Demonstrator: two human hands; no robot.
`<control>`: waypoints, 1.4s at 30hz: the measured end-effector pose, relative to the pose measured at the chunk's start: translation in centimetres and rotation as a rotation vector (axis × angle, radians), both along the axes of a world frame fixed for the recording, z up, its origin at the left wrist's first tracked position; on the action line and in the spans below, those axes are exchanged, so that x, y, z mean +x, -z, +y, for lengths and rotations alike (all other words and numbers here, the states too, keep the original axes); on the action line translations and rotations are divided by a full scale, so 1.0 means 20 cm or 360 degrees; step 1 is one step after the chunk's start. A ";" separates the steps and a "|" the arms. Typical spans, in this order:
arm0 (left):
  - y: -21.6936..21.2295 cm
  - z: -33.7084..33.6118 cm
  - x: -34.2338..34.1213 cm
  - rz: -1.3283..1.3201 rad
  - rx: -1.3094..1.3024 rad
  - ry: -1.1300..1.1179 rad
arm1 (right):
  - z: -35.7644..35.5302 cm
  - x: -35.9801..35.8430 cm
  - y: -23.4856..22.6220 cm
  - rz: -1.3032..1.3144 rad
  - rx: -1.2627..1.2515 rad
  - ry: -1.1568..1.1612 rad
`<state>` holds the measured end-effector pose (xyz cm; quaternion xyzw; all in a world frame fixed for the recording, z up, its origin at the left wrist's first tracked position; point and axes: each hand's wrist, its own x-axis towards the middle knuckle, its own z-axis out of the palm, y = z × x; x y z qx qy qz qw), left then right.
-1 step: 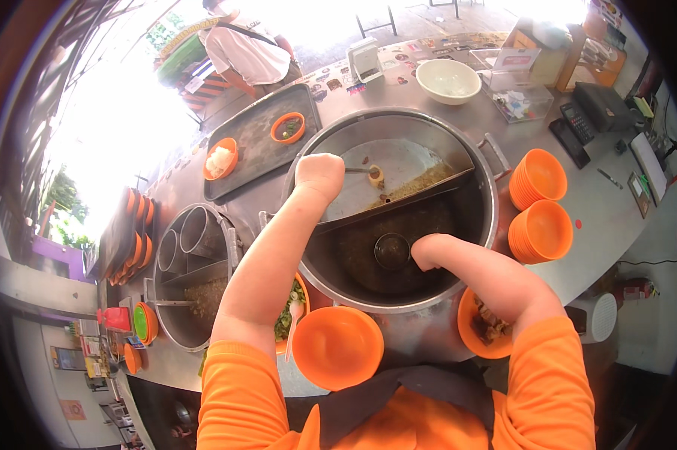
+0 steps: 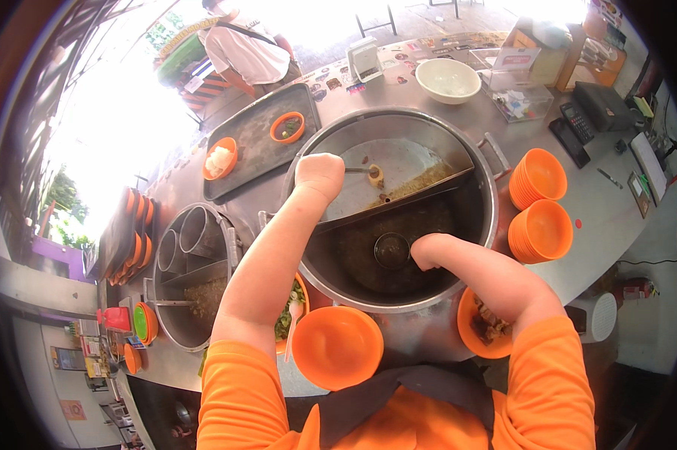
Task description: The person assembles noodle bowls by scooping rice, adding cooked meat and offal, and ladling broth into orange bowls. They use tongs, a ladle, and a rice scoop to transfer ingredients from large pots and containers onto a serving tray.
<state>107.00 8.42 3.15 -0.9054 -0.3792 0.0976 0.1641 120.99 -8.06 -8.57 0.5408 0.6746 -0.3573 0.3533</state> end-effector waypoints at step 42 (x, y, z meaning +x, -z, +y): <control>0.22 0.02 -0.19 -0.0352 -0.0121 -0.0233 | -0.31 0.18 -0.48 0.0306 0.0821 0.0493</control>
